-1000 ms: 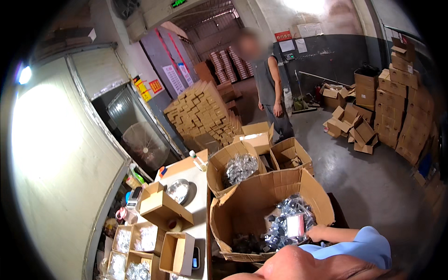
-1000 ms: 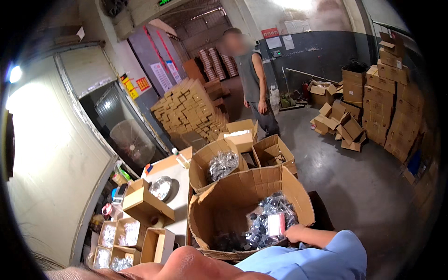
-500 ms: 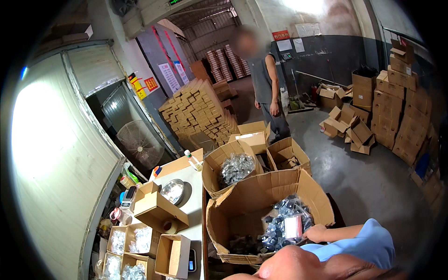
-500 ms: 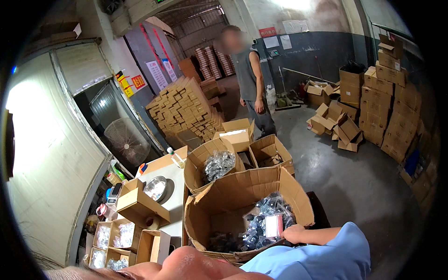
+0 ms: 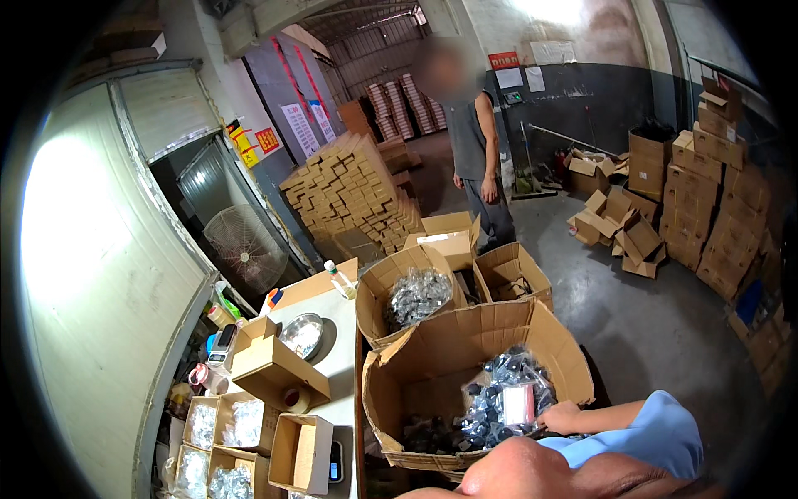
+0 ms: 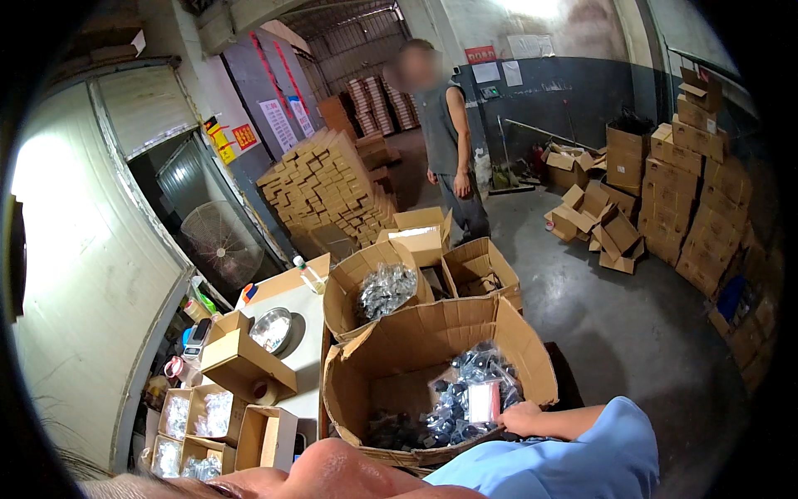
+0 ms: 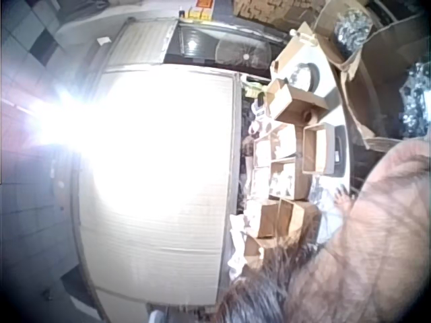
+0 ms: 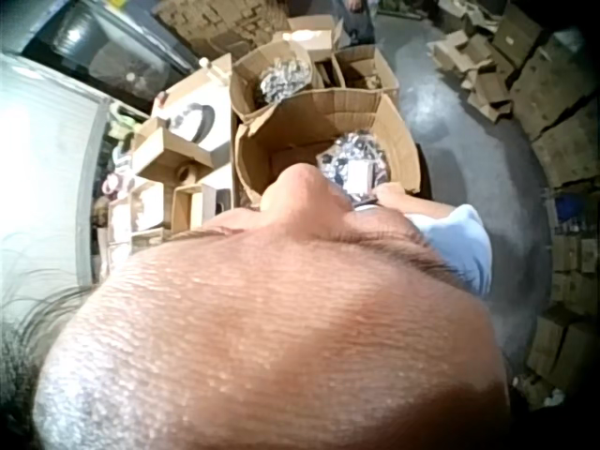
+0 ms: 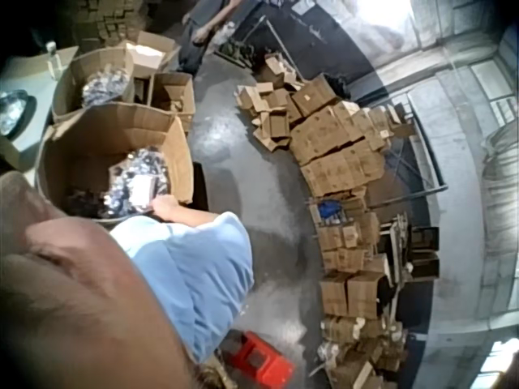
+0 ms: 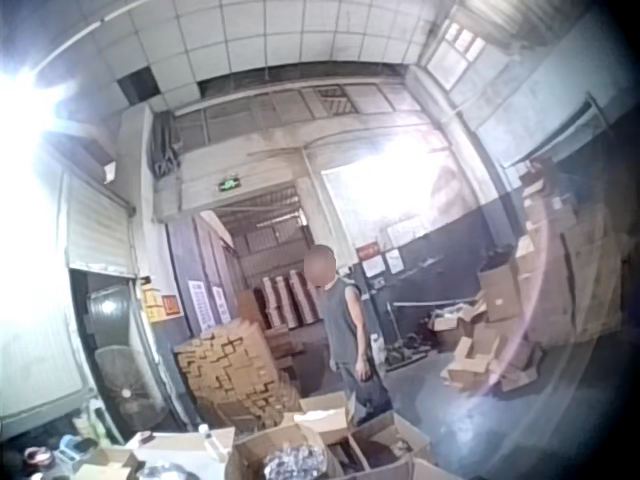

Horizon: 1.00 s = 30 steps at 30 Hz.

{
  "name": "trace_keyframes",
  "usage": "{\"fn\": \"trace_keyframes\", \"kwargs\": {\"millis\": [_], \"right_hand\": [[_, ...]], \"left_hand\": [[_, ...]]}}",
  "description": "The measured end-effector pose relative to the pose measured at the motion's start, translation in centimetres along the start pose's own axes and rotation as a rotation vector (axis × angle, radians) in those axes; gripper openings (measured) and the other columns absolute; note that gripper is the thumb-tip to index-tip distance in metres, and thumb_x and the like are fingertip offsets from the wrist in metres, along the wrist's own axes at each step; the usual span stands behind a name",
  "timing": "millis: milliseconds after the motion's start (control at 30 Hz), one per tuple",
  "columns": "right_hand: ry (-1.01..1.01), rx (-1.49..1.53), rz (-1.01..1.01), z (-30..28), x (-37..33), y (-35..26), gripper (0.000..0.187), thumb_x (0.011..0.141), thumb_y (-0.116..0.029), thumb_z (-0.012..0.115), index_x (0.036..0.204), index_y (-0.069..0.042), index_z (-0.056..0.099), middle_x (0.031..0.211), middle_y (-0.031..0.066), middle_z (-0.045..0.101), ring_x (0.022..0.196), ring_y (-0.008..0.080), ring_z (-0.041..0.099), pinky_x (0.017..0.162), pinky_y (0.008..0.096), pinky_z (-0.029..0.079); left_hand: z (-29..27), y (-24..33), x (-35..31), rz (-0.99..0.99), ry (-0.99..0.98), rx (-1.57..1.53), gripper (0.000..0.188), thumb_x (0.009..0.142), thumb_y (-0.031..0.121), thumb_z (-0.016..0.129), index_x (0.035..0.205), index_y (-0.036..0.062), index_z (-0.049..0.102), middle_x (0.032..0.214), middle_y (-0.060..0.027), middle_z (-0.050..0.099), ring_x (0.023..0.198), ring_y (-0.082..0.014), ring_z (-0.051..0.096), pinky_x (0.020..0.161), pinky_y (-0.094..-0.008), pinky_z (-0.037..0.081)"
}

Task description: The person places metal drawer slide components into plastic bags, puts the bags into a cardboard box, and then uses a tape dispenser to seal the box.

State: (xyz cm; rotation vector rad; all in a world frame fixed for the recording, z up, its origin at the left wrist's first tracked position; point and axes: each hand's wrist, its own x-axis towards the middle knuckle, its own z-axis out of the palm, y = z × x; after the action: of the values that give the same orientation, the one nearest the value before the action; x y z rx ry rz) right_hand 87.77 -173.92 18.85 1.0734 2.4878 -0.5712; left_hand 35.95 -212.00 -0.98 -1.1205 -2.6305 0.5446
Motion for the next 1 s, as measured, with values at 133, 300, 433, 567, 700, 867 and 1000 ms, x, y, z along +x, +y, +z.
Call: {"fn": "trace_keyframes", "kwargs": {"millis": [133, 300, 433, 567, 700, 867, 1000], "right_hand": [[0.021, -0.019, -0.025, 0.5, 0.3, 0.4, 0.027, 0.079, -0.035, 0.061, 0.103, -0.022, 0.064, 0.096, 0.0079, 0.066, 0.09, 0.0274, 0.063, 0.07, 0.0429, 0.051], [0.049, 0.005, -0.009, 0.8, 0.4, 0.4, 0.03, 0.077, -0.037, 0.062, 0.103, -0.021, 0.065, 0.093, 0.0093, 0.066, 0.086, 0.0276, 0.064, 0.069, 0.0432, 0.051], [0.078, 0.026, -0.009, 0.9, 0.5, 0.4, 0.029, 0.075, -0.036, 0.062, 0.099, -0.02, 0.066, 0.09, 0.0087, 0.067, 0.083, 0.0283, 0.065, 0.066, 0.0434, 0.051], [0.073, 0.029, -0.015, 0.4, 0.4, 0.3, 0.029, 0.074, -0.036, 0.061, 0.097, -0.02, 0.066, 0.09, 0.0081, 0.067, 0.083, 0.0276, 0.065, 0.066, 0.0429, 0.051], [0.077, 0.041, -0.017, 0.1, 0.2, 0.1, 0.028, 0.074, -0.037, 0.061, 0.095, -0.019, 0.066, 0.09, 0.0076, 0.067, 0.082, 0.0273, 0.065, 0.066, 0.0428, 0.051], [0.047, 0.025, -0.01, 0.0, 0.6, 0.4, 0.029, 0.074, -0.039, 0.062, 0.095, -0.019, 0.066, 0.09, 0.007, 0.067, 0.083, 0.0274, 0.065, 0.067, 0.0429, 0.051], [0.044, 0.029, 0.002, 0.5, 0.8, 0.7, 0.03, 0.075, -0.04, 0.062, 0.097, -0.02, 0.065, 0.093, 0.0063, 0.067, 0.085, 0.0268, 0.064, 0.068, 0.0428, 0.051]], "left_hand": [[3.3, -0.2, -0.8, 0.003, 0.068, 0.049, 0.078, 0.078, 0.046, 0.059, 0.142, 0.0196, 0.025, 0.147, -0.0144, 0.024, 0.132, -0.0348, 0.027, 0.099, -0.0563, 0.03], [6.8, -0.7, -1.4, 0.019, 0.158, 0.115, 0.077, 0.078, 0.046, 0.059, 0.142, 0.0191, 0.025, 0.147, -0.0146, 0.024, 0.132, -0.035, 0.027, 0.099, -0.056, 0.03], [9.1, -0.9, -2.0, 0.023, 0.222, 0.162, 0.077, 0.078, 0.046, 0.059, 0.142, 0.0187, 0.026, 0.146, -0.0147, 0.025, 0.132, -0.0351, 0.027, 0.099, -0.0558, 0.03], [10.3, -0.9, -2.8, 0.028, 0.28, 0.196, 0.077, 0.078, 0.046, 0.059, 0.142, 0.0184, 0.026, 0.146, -0.0148, 0.025, 0.131, -0.0352, 0.028, 0.099, -0.0555, 0.031], [11.8, -1.3, -3.3, 0.041, 0.344, 0.267, 0.077, 0.078, 0.047, 0.059, 0.142, 0.018, 0.026, 0.146, -0.0149, 0.025, 0.131, -0.0353, 0.028, 0.099, -0.0553, 0.031], [12.6, -1.0, -3.6, 0.022, 0.326, 0.231, 0.076, 0.078, 0.045, 0.059, 0.142, 0.019, 0.026, 0.147, -0.0141, 0.025, 0.132, -0.035, 0.027, 0.101, -0.0541, 0.029], [12.5, -1.2, -3.5, 0.022, 0.319, 0.214, 0.076, 0.078, 0.043, 0.058, 0.142, 0.0194, 0.025, 0.147, -0.0137, 0.024, 0.132, -0.0352, 0.026, 0.102, -0.0538, 0.028]]}}
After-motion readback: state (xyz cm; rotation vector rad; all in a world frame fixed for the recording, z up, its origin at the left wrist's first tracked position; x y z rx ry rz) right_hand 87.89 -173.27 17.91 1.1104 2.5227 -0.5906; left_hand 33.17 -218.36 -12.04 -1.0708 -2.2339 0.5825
